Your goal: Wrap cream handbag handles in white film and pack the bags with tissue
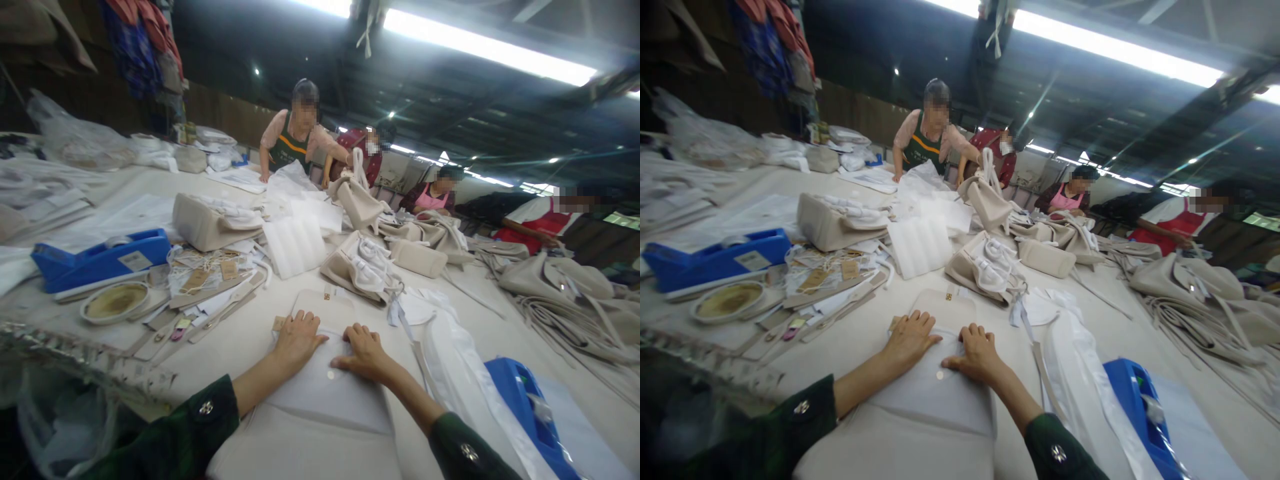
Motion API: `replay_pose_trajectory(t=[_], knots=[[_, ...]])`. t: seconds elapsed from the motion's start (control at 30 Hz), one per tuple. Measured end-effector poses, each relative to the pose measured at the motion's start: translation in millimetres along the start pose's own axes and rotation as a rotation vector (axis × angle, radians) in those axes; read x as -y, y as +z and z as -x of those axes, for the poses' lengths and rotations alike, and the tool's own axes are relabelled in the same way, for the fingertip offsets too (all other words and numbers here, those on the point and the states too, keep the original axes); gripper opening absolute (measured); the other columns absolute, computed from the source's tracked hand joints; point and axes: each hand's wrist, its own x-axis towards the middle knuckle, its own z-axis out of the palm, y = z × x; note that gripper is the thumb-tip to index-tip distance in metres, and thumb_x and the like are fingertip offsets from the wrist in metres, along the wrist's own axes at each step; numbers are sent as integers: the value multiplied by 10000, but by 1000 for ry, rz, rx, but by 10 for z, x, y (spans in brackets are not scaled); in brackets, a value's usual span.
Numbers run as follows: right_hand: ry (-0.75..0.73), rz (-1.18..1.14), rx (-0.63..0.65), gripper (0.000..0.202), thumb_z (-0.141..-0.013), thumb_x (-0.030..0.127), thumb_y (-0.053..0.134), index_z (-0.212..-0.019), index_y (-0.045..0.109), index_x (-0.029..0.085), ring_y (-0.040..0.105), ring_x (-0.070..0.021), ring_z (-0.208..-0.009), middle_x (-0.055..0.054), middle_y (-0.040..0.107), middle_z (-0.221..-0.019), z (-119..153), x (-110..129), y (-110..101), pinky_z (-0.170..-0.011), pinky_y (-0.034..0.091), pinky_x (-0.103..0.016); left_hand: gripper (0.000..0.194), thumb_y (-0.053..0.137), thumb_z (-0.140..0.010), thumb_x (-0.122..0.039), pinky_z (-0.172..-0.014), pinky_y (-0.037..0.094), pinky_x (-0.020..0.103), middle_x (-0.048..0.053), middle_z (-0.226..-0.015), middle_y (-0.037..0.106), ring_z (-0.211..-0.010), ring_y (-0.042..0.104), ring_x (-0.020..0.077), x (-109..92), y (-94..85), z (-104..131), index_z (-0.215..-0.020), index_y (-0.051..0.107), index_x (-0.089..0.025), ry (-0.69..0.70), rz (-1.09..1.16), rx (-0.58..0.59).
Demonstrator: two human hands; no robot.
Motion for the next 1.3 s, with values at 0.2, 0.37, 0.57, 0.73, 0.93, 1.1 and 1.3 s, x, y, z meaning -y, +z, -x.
replay_pose_trajectory(t=[0.2, 0.37, 0.57, 0.73, 0.93, 1.1, 1.3], knots=[[-18, -38, -11, 510, -735, 556, 740, -1028, 577, 171, 539, -290, -1056, -90, 614, -1081, 6, -39, 24, -912, 326, -441, 298, 568, -924, -458, -834, 390, 434, 67, -1041, 630, -1033, 518, 299, 9, 0, -13, -1025, 596, -179, -7, 15, 16], [-11, -85, 2, 594, -643, 583, 805, -993, 569, 166, 537, -300, -1027, -88, 610, -1053, -56, -96, 51, -894, 337, -445, 296, 550, -931, -466, -836, 378, 439, 69, -1035, 614, -1024, 514, 298, -3, -41, -20, -1006, 601, -184, -37, 17, 33], [-88, -109, -72, 505, -696, 542, 796, -945, 542, 184, 536, -282, -989, -67, 600, -999, 5, -104, 64, -933, 326, -466, 279, 517, -950, -460, -884, 342, 461, 54, -1013, 611, -1027, 500, 290, 1, -117, -2, -944, 606, -195, -70, 63, 46], [-116, -170, -91, 316, -837, 399, 705, -993, 512, 204, 527, -262, -958, -47, 608, -970, 119, -98, 62, -915, 360, -429, 268, 455, -984, -422, -900, 329, 456, 35, -947, 634, -978, 506, 269, 0, -135, 7, -934, 596, -201, -78, 100, 67], [16, -266, -68, 164, -1022, 285, 312, -1060, 466, 249, 563, -229, -869, -28, 615, -946, 129, -146, 144, -806, 409, -376, 337, 321, -1021, -323, -884, 345, 436, 52, -900, 638, -931, 528, 263, 15, -119, -30, -878, 601, -200, -129, 58, 120], [37, -203, -47, 179, -992, 192, 350, -1108, 475, 244, 573, -200, -791, -56, 554, -1060, 71, -152, 183, -722, 451, -334, 320, 351, -1007, -326, -902, 362, 444, 73, -914, 651, -952, 560, 279, 2, -101, -67, -900, 615, -181, -198, 28, 163], [-196, 244, -154, 343, -894, 35, 444, -1124, 591, 243, 523, -301, -1019, -103, 592, -1120, 16, -22, 133, -885, 434, -453, 282, 406, -986, -348, -914, 393, 446, 98, -984, 661, -1021, 579, 302, -19, -118, -85, -977, 618, -162, -238, 36, 213]])
